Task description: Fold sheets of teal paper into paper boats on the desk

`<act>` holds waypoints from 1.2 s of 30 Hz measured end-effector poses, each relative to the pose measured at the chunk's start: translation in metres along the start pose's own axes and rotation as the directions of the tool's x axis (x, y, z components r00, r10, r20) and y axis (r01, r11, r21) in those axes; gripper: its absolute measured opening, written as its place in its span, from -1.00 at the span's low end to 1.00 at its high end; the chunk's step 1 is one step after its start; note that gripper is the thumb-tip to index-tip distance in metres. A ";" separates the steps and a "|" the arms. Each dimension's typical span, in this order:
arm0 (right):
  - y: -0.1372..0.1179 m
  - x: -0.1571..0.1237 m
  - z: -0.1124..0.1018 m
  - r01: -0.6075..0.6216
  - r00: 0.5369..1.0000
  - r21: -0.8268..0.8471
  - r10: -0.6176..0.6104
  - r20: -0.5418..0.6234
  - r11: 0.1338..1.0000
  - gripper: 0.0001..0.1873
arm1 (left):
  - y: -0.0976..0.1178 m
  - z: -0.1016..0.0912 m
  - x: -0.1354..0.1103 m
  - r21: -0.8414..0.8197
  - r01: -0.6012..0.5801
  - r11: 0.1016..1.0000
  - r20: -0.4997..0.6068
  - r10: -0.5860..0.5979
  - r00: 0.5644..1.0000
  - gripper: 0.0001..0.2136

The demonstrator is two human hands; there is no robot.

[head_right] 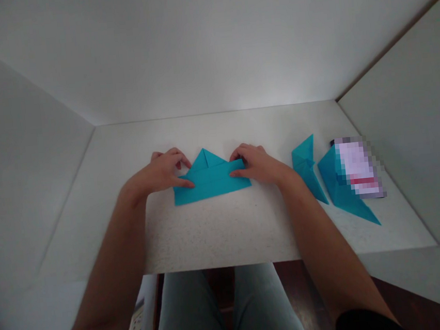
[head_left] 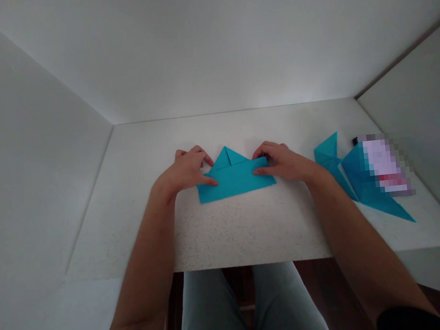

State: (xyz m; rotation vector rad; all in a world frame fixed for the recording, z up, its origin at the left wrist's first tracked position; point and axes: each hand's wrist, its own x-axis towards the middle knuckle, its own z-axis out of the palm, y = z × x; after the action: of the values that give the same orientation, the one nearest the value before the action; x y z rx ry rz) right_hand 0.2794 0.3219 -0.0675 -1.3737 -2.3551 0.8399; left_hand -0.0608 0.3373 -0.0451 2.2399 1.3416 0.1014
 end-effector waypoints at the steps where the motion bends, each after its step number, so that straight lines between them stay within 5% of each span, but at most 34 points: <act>1: 0.001 0.000 0.000 0.003 1.000 0.003 -0.003 -0.009 1.000 -0.56 | -0.001 0.000 0.000 -0.014 -0.007 1.000 -0.001 0.007 1.000 -0.50; 6: 0.003 0.001 0.002 0.055 0.998 -0.002 -0.055 -0.042 0.998 -0.61 | -0.005 0.002 0.002 -0.192 -0.057 0.980 0.018 0.062 0.998 -0.68; 9: 0.003 0.002 -0.001 0.092 0.982 0.019 -0.087 -0.165 0.996 -0.76 | -0.002 0.000 0.005 -0.298 -0.164 0.941 -0.164 0.119 0.979 -0.82; 12: 0.002 0.001 -0.008 0.152 0.899 0.009 -0.134 -0.418 0.988 -0.86 | 0.002 -0.004 0.006 -0.278 -0.319 0.906 -0.442 0.174 0.880 -0.91; 15: 0.002 -0.002 -0.013 0.160 0.816 -0.095 -0.186 -0.548 0.983 -0.88 | 0.003 -0.007 0.008 -0.212 -0.411 0.887 -0.549 0.240 0.801 -0.91; 23: 0.022 -0.003 -0.013 0.098 0.953 -0.279 -0.171 -0.251 0.955 -0.68 | -0.012 0.002 0.014 -0.074 -0.315 0.946 -0.249 0.288 0.925 -0.80; 29: 0.029 -0.007 -0.016 0.108 0.980 -0.117 -0.125 -0.157 0.987 -0.64 | -0.016 0.000 0.011 -0.070 -0.238 0.969 -0.134 0.227 0.965 -0.81; 36: 0.026 -0.012 -0.023 0.087 0.990 0.026 -0.084 -0.112 0.996 -0.71 | -0.018 -0.001 0.012 -0.085 -0.142 0.986 -0.125 0.130 0.984 -0.84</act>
State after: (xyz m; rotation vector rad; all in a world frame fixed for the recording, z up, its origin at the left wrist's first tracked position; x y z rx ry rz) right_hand 0.3150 0.3293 -0.0649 -1.2636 -2.2890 0.7526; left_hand -0.0693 0.3550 -0.0547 2.2745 1.2156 0.3448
